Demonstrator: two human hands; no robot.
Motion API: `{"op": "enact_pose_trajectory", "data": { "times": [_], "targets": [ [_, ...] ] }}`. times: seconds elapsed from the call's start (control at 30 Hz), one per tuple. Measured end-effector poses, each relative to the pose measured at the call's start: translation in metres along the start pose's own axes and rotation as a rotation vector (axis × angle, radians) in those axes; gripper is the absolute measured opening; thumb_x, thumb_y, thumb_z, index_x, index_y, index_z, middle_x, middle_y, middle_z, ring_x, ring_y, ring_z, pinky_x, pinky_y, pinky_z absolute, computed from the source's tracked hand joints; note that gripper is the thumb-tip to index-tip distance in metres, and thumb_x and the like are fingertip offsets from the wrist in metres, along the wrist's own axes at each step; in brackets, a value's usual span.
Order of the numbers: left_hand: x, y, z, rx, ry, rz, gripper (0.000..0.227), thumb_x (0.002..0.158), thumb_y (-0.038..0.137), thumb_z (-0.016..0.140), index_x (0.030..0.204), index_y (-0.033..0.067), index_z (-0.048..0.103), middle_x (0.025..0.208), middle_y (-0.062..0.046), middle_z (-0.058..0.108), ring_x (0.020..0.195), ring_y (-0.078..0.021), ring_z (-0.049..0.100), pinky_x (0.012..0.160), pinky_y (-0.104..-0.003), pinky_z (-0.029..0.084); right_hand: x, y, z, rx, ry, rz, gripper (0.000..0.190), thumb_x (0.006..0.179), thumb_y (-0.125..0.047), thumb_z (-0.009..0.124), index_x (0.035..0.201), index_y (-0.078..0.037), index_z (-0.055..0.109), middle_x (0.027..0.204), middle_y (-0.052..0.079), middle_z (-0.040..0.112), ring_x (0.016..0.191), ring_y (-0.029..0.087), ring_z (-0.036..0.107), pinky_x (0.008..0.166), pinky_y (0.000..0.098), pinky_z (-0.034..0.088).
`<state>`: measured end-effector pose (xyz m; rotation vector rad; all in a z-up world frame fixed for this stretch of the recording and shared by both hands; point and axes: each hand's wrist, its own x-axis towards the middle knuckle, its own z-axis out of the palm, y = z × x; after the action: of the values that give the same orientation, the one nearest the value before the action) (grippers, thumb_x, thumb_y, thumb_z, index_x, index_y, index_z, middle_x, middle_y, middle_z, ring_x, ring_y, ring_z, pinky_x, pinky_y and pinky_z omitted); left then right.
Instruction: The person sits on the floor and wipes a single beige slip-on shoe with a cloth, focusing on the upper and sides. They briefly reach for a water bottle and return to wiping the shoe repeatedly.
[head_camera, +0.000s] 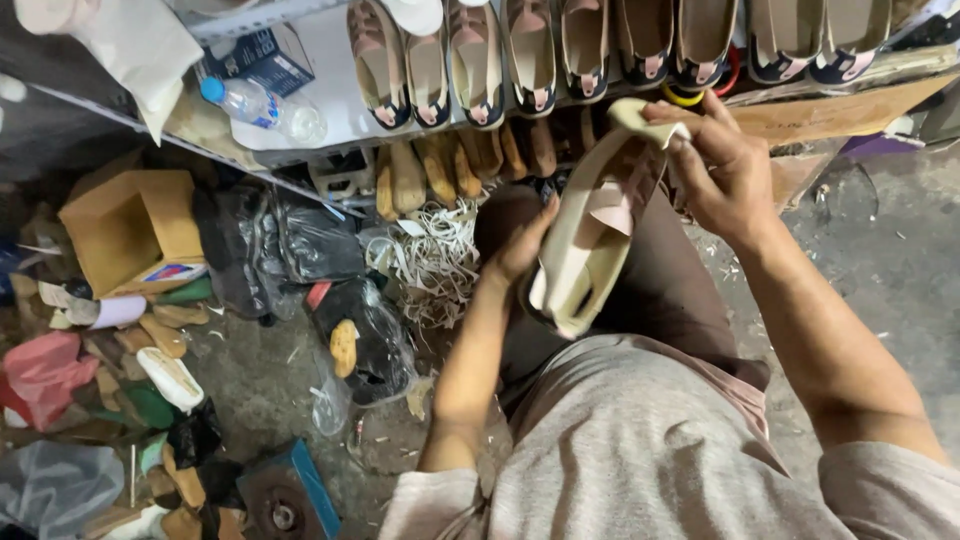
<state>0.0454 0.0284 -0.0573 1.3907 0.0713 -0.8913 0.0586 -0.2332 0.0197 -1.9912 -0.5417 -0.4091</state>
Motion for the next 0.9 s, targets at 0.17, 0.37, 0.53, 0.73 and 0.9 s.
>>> {"op": "enact_pose_trajectory", "data": {
  "times": [0.17,0.37,0.53,0.73,0.9],
  "targets": [
    [0.052,-0.019,-0.039,-0.145,-0.166,-0.035,0.061,0.099,0.046,0.051,0.144,0.0051,0.054,0.151,-0.014,0.055,0.137,-0.0252,0.055,0.118,-0.035,0.042,-0.029,0.014,0.024,-0.337,-0.144,-0.124,0.015,0.107,0.009,0.061,0.118,0.008,0.070,0.120,0.026,0.077,0.112,0.038,0.076,0.123,0.0666,0.036],
    [0.101,-0.058,-0.064,0.322,-0.056,0.328,0.042,0.110,0.023,0.050,0.137,-0.0066,0.060,0.141,-0.033,0.056,0.137,-0.0402,0.049,0.121,-0.053,0.033,-0.047,0.001,0.061,-0.505,-0.178,-0.350,0.028,0.100,-0.015,0.057,0.121,-0.002,0.071,0.118,0.019,0.074,0.119,0.039,0.071,0.115,0.0592,0.040],
    [0.106,-0.051,-0.067,0.515,0.092,0.571,0.036,0.104,0.012,0.054,0.138,0.0040,0.059,0.118,-0.017,0.073,0.117,-0.0304,0.066,0.106,-0.041,0.048,-0.050,0.034,0.046,-0.372,-0.214,-0.166,0.028,0.105,-0.005,0.063,0.132,-0.001,0.067,0.134,0.014,0.073,0.128,0.033,0.068,0.125,0.0611,0.029],
    [0.048,0.029,-0.139,0.199,0.940,0.772,0.024,0.099,0.009,0.062,0.123,0.0080,0.065,0.121,-0.011,0.068,0.109,-0.0241,0.069,0.098,-0.033,0.060,-0.042,0.021,0.039,-0.115,-0.206,0.099,0.027,0.112,-0.003,0.052,0.134,0.002,0.066,0.126,0.016,0.071,0.116,0.033,0.068,0.133,0.0585,0.029],
    [0.022,0.046,-0.294,0.215,1.815,0.702,0.067,0.090,0.030,0.074,0.143,0.0023,0.044,0.130,-0.012,0.060,0.119,-0.0242,0.064,0.107,-0.034,0.055,-0.070,0.060,0.042,-0.023,-0.065,0.418,0.014,0.118,-0.006,0.059,0.124,0.001,0.071,0.096,0.004,0.064,0.090,0.015,0.054,0.082,0.0314,0.044]
  ]
}}
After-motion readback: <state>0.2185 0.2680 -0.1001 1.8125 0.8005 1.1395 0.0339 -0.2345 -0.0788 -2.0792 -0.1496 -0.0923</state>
